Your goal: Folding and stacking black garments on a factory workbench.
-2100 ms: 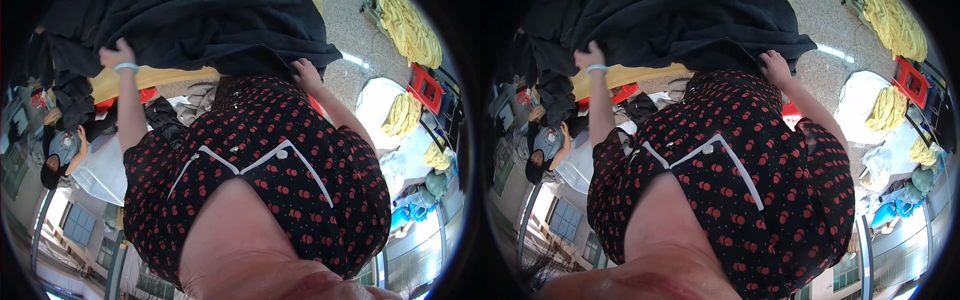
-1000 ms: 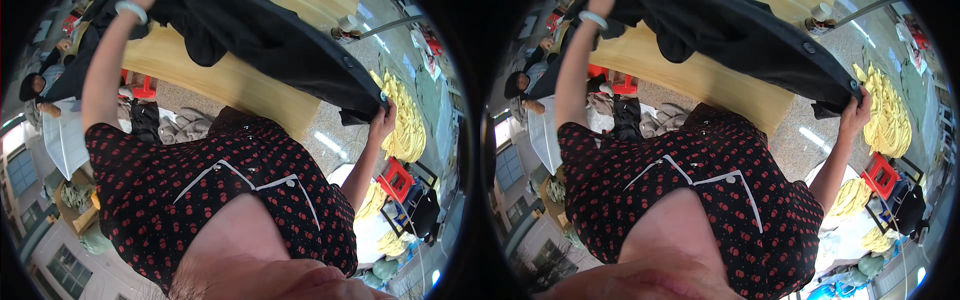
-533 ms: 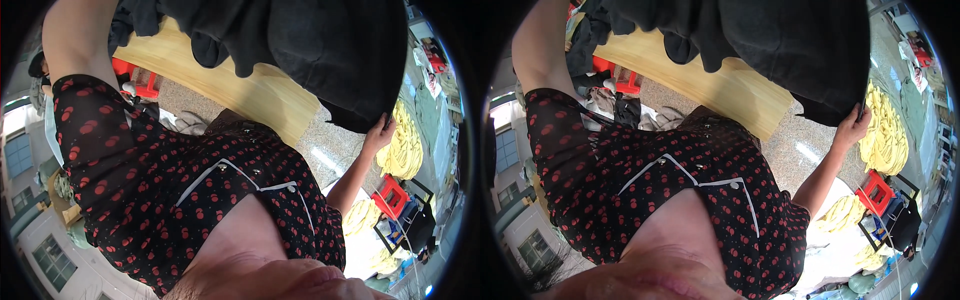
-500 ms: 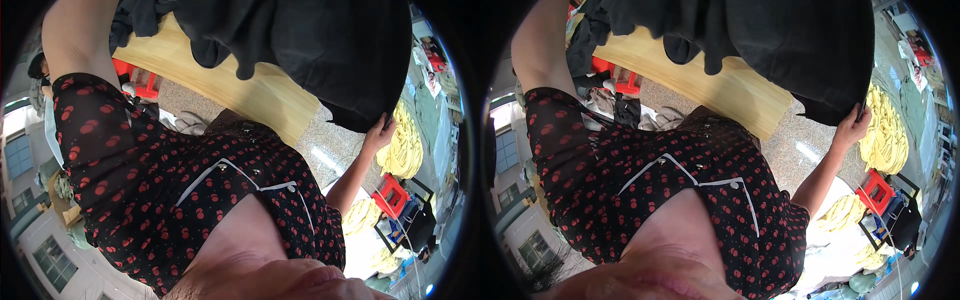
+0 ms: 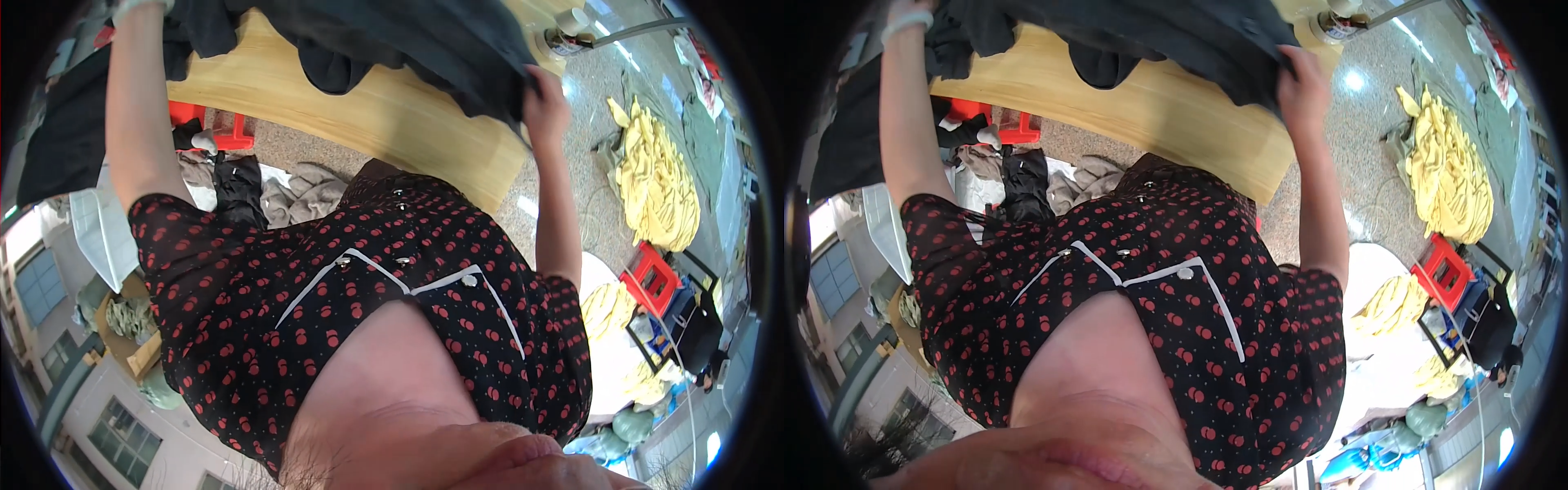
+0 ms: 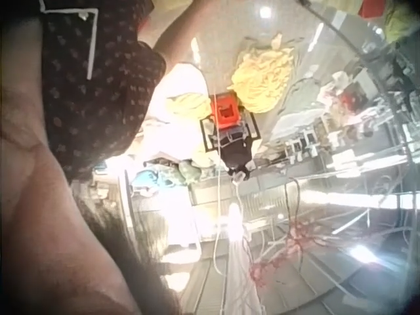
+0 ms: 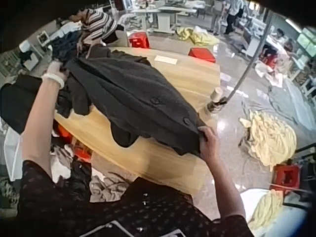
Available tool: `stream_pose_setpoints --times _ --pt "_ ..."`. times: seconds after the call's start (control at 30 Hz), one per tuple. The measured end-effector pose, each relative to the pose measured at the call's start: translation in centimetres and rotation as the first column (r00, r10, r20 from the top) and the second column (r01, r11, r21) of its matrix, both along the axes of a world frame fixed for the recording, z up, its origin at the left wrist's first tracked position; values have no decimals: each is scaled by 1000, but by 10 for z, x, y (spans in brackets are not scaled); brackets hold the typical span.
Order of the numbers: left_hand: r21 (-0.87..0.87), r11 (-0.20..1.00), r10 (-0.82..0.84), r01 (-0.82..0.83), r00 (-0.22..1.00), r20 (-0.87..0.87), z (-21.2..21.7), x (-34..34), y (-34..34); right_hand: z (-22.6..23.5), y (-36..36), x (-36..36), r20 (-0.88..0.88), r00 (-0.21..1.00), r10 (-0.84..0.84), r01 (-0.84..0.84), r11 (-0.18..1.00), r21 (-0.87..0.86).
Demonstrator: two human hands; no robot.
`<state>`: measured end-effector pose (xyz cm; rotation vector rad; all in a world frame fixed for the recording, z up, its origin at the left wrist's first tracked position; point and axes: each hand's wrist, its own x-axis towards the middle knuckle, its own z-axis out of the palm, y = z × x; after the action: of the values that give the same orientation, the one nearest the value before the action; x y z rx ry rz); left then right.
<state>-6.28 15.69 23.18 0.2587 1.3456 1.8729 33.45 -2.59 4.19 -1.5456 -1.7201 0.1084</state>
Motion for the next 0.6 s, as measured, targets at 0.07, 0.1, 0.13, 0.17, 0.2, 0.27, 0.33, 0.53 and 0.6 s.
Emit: stream_pose_setpoints --times 0.07,0.1,0.13,0.17,0.2,0.27,0.33,0.53,0.6 --pt "-84 996 13 -16 999 -40 -91 -203 47 -36 18 -20 -91 967 238 -250 954 -168" --pt "-214 972 -102 97 995 -12 -146 -168 30 -57 9 -7 -67 986 155 -166 964 -209" --pt "-303 947 -123 109 992 -29 -181 -211 23 -68 7 -10 -54 984 169 -177 946 -272" --pt "-445 893 -58 59 998 15 -207 -195 10 -82 -1 -3 -18 991 130 -128 924 -360" --pt "-416 903 -97 106 994 44 -241 -248 -15 -86 -3 -7 -33 991 129 -132 911 -392" --pt "-689 723 30 -57 998 -50 -259 -174 -25 -104 -18 2 -4 998 60 -54 870 -490" --pt "-614 771 -362 -168 678 -640 -260 -130 -39 -108 -20 2 4 999 36 -27 824 -566" --pt "-338 805 -186 488 -332 -925 -291 44 -11 -154 17 4 337 941 29 96 933 -348" --pt "-406 670 -305 622 -268 -914 -301 111 -7 -166 17 6 384 922 50 125 900 -417"
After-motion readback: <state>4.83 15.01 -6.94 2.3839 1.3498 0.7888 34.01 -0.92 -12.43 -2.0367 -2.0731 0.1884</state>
